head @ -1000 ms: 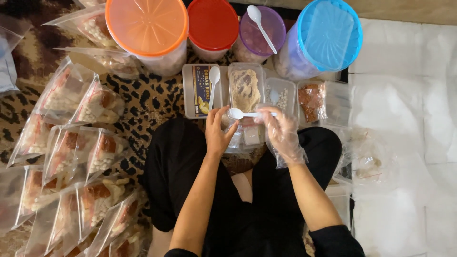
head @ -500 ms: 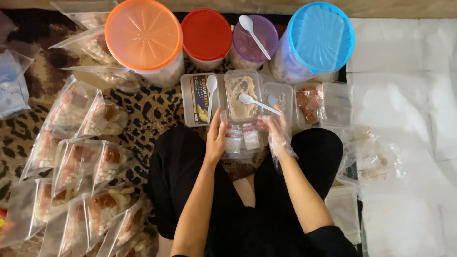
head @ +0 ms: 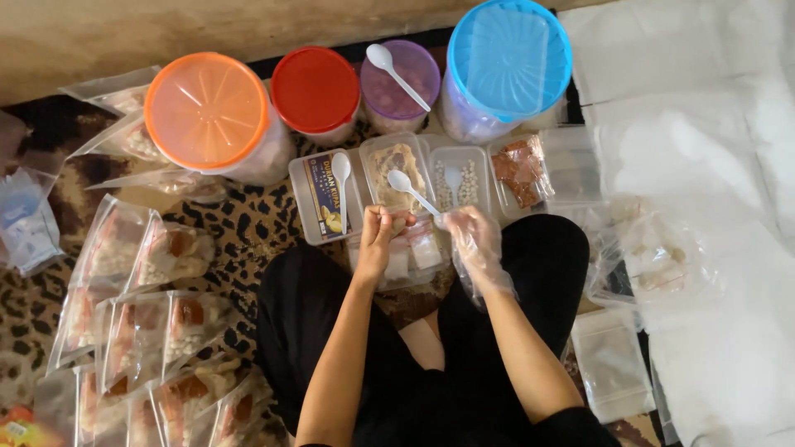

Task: Manually packaging small food items into individual plastic bags using a spoon and sealing them.

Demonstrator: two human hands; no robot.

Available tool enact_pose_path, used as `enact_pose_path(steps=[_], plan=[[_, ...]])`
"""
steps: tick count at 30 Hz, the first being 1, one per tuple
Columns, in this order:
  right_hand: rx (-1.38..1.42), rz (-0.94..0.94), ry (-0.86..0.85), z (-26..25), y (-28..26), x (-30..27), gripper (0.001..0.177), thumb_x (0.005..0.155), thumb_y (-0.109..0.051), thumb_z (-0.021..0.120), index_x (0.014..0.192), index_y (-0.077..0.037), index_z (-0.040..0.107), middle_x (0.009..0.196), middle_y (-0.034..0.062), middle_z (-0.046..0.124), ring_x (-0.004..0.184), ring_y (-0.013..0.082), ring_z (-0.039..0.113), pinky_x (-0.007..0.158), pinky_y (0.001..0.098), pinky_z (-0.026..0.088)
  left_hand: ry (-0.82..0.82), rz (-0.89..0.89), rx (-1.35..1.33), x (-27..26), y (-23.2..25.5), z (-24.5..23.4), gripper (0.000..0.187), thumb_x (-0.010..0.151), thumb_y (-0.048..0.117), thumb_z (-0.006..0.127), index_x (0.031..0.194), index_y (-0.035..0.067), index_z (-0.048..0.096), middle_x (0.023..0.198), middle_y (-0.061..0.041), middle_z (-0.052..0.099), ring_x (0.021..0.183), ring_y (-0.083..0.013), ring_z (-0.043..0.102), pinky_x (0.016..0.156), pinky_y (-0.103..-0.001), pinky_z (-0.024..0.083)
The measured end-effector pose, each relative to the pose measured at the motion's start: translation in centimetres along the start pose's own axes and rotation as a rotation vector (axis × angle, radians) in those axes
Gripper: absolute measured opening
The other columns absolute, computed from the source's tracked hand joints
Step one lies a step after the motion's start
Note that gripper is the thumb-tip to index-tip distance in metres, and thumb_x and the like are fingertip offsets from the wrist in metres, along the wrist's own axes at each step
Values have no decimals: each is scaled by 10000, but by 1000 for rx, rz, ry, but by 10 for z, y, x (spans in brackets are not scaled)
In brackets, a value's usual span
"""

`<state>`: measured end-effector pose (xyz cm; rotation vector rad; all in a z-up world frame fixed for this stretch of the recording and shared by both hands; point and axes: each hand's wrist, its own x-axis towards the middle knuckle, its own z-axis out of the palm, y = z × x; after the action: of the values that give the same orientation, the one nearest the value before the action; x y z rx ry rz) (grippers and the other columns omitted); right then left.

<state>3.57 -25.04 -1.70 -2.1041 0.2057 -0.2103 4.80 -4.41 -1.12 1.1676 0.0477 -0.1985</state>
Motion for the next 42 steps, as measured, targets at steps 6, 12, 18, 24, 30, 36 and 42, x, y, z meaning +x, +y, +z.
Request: enact_pose_path(steps=[6,12,18,24,30,36,42], plan=[[44,-174,-466,-25,-108,30,763,953,-167,708,1607,-323,347,1636,285,228,1413,545,346,1048,491,514,9,45,41,16,-47,-7,93,1112,249,412,1124,157,396,895,2,542,841,-99,525,786,-250,465],[551,346,-183,2,-87,34,348,926,-235,764,1176,-139,542,1220,188,655,855,222,742,751,324,592,25,-31,-35,12,5,24,117,1105,290,402,1158,186,415,972,-18,652,880,-94,634,854,-297,564],[201,-83,-516,-13,-79,42,585,985,-228,644,1534,-354,488,1675,275,49,1399,466,440,1186,492,374,23,6,-9,33,-80,-22,103,1112,255,407,1143,159,428,929,-7,575,835,-96,573,815,-309,558],[639,147,-147,15,-69,35,549,864,-171,854,1298,-126,521,1253,151,569,1159,284,650,981,400,567,42,20,-2,31,-63,-10,83,1114,233,411,1143,162,443,853,21,514,751,-70,483,720,-253,490],[257,-112,-517,-26,-106,39,688,995,-108,597,1576,-411,385,1707,198,-49,1440,547,320,1144,604,396,51,19,-14,25,-43,0,87,1115,238,414,1141,165,453,828,52,464,720,-54,439,702,-228,461],[442,53,-454,-12,-76,38,460,1031,-222,548,1473,-97,520,1480,220,526,1120,306,671,945,419,562,27,-127,-203,8,10,23,129,1096,308,432,1152,193,447,973,-67,653,901,-156,659,895,-350,549],[461,25,-361,-19,-104,22,146,925,-175,776,1046,-104,735,1193,46,707,878,151,683,731,250,613,-17,-164,-395,-14,1,24,303,1050,451,502,1147,172,438,1064,-36,545,981,-272,705,975,-531,546]])
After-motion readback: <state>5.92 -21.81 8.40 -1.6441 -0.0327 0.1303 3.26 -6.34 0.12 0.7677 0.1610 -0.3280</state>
